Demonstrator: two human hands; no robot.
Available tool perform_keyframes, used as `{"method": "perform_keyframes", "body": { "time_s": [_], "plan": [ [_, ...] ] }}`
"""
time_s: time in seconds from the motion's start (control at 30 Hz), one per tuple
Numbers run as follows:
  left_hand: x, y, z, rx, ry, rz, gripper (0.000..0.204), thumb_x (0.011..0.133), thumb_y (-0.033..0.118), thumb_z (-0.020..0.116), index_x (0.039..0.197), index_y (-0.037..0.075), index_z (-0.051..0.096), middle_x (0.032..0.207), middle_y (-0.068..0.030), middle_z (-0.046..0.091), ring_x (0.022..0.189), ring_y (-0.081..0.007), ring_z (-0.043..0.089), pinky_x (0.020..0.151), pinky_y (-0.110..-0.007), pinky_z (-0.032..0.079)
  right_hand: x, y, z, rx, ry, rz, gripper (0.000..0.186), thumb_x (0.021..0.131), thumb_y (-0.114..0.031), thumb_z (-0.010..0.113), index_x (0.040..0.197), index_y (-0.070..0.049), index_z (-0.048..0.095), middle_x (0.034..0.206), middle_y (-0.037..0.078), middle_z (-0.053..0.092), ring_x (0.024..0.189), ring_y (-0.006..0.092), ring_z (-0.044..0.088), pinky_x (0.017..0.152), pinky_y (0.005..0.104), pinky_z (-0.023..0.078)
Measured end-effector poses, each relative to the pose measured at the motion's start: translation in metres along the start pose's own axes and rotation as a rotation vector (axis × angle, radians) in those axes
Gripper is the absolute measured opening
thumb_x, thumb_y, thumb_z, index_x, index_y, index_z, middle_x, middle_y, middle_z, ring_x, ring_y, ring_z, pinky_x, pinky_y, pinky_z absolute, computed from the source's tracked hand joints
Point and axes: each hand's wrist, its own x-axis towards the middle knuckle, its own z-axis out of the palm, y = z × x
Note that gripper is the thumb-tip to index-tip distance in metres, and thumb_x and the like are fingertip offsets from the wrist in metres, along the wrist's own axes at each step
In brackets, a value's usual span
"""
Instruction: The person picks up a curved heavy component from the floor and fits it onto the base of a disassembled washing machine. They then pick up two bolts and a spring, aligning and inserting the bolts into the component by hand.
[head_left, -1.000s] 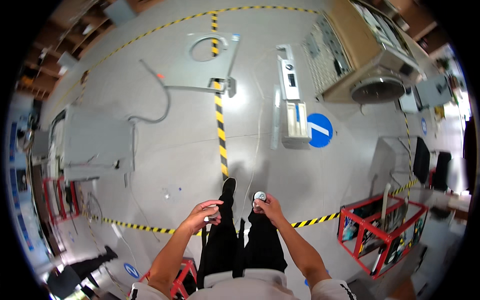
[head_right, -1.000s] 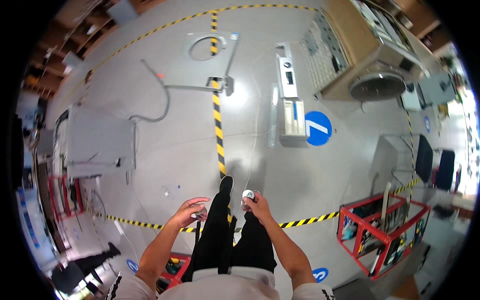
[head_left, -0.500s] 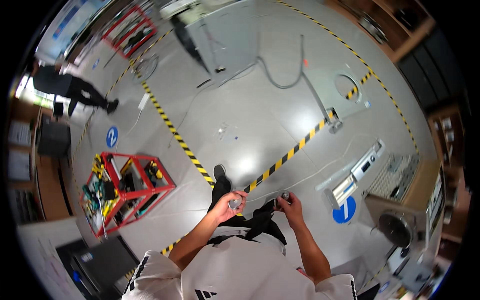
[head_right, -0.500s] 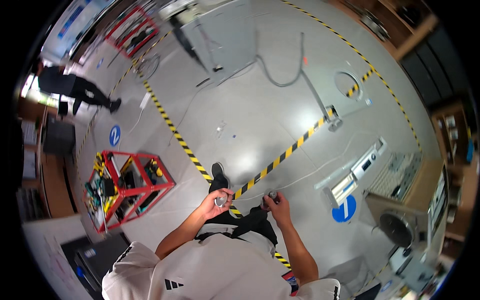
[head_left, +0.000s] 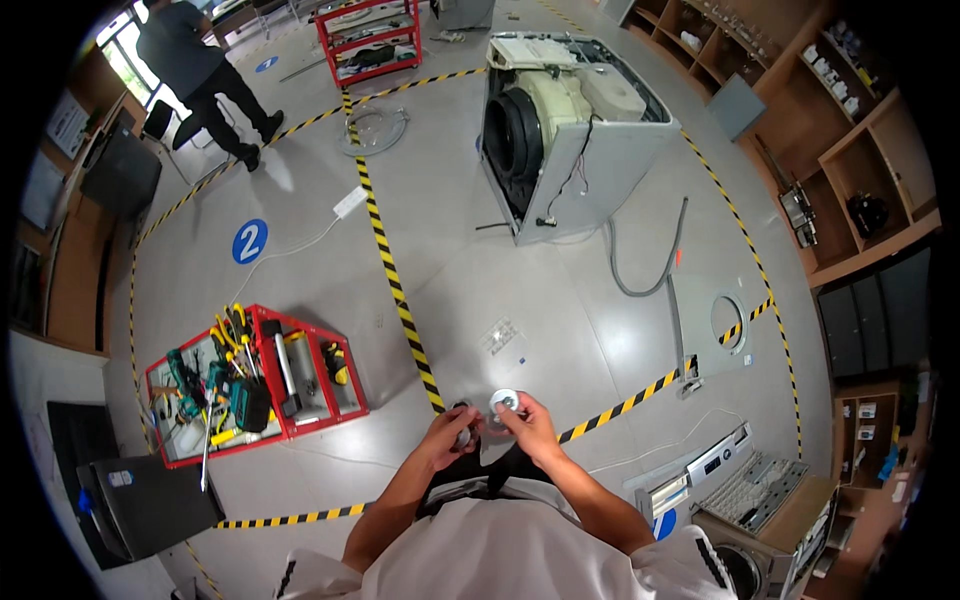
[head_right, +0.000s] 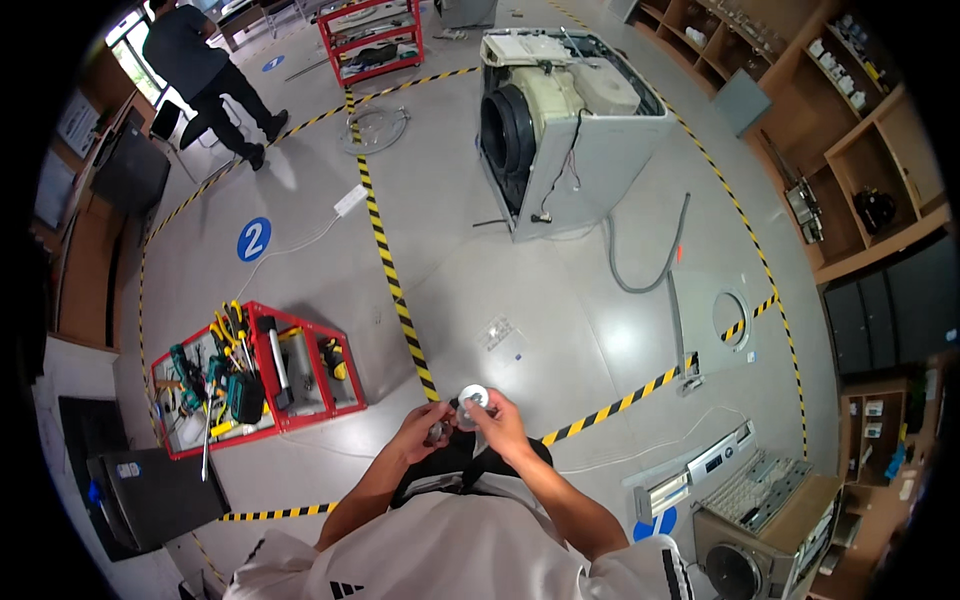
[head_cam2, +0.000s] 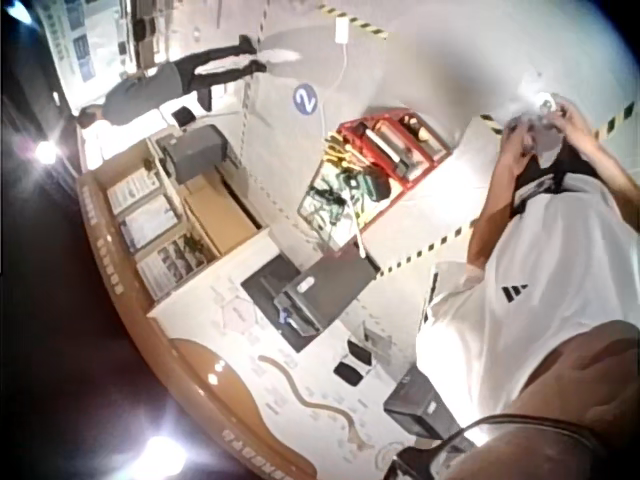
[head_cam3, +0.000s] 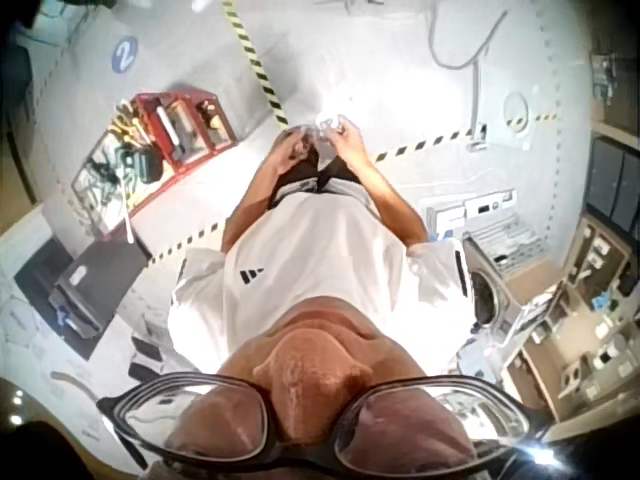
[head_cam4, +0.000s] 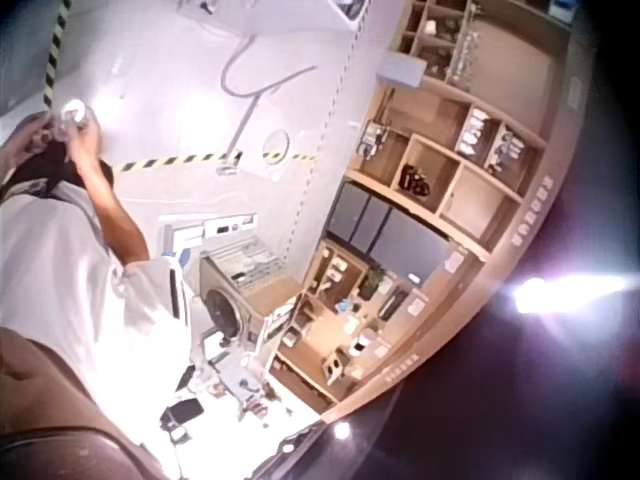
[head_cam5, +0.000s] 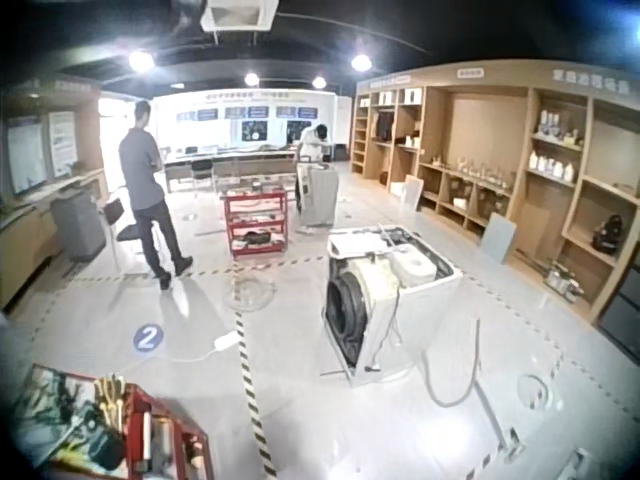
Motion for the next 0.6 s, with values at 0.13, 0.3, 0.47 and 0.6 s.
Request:
{"method": "perform_keyframes", "body": {
  "time_s": [0.13,0.3,0.47,0.6],
  "plan": [
    [0.008,0.038,-0.019,-0.112,-0.065,0.067,0.031,0.090,0.036,0.052,0.092,0.005,0.054,0.074,-0.0049,0.054,0.055,-0.0133,0.047,0.048,-0.024,0.036,0.049,-0.015,0.035,-0.147,-0.128,-0.042,0.020,0.088,-0.013,0.058,0.105,-0.002,0.054,0.092,0.004,0.060,0.084,0.0102,0.057,0.074,0.0265,0.050],
    [0.043,0.075,-0.049,-0.206,-0.066,0.060,0.032,0.093,0.033,0.046,0.087,0.002,0.051,0.073,-0.0092,0.055,0.057,-0.0162,0.050,0.048,-0.027,0.038,0.113,-0.029,0.059,-0.444,-0.199,-0.145,0.021,0.088,-0.014,0.058,0.103,0.000,0.055,0.089,0.003,0.060,0.078,0.0060,0.054,0.068,0.0224,0.047],
    [0.084,0.151,-0.069,-0.225,-0.017,0.134,0.025,0.091,0.026,0.047,0.097,0.003,0.055,0.079,-0.0082,0.058,0.062,-0.0151,0.054,0.051,-0.026,0.041,0.198,-0.059,0.091,-0.497,-0.216,-0.263,0.028,0.085,-0.018,0.062,0.104,0.001,0.055,0.084,0.008,0.060,0.073,0.0081,0.057,0.063,0.0240,0.048],
    [0.132,0.225,-0.080,-0.260,0.019,0.126,0.023,0.088,0.027,0.048,0.100,0.009,0.056,0.081,-0.0024,0.058,0.067,-0.0120,0.053,0.053,-0.024,0.040,0.283,-0.081,0.105,-0.538,-0.206,-0.439,0.027,0.084,-0.017,0.062,0.103,0.001,0.056,0.078,0.008,0.061,0.071,0.0100,0.059,0.063,0.0249,0.049]
  ]
}}
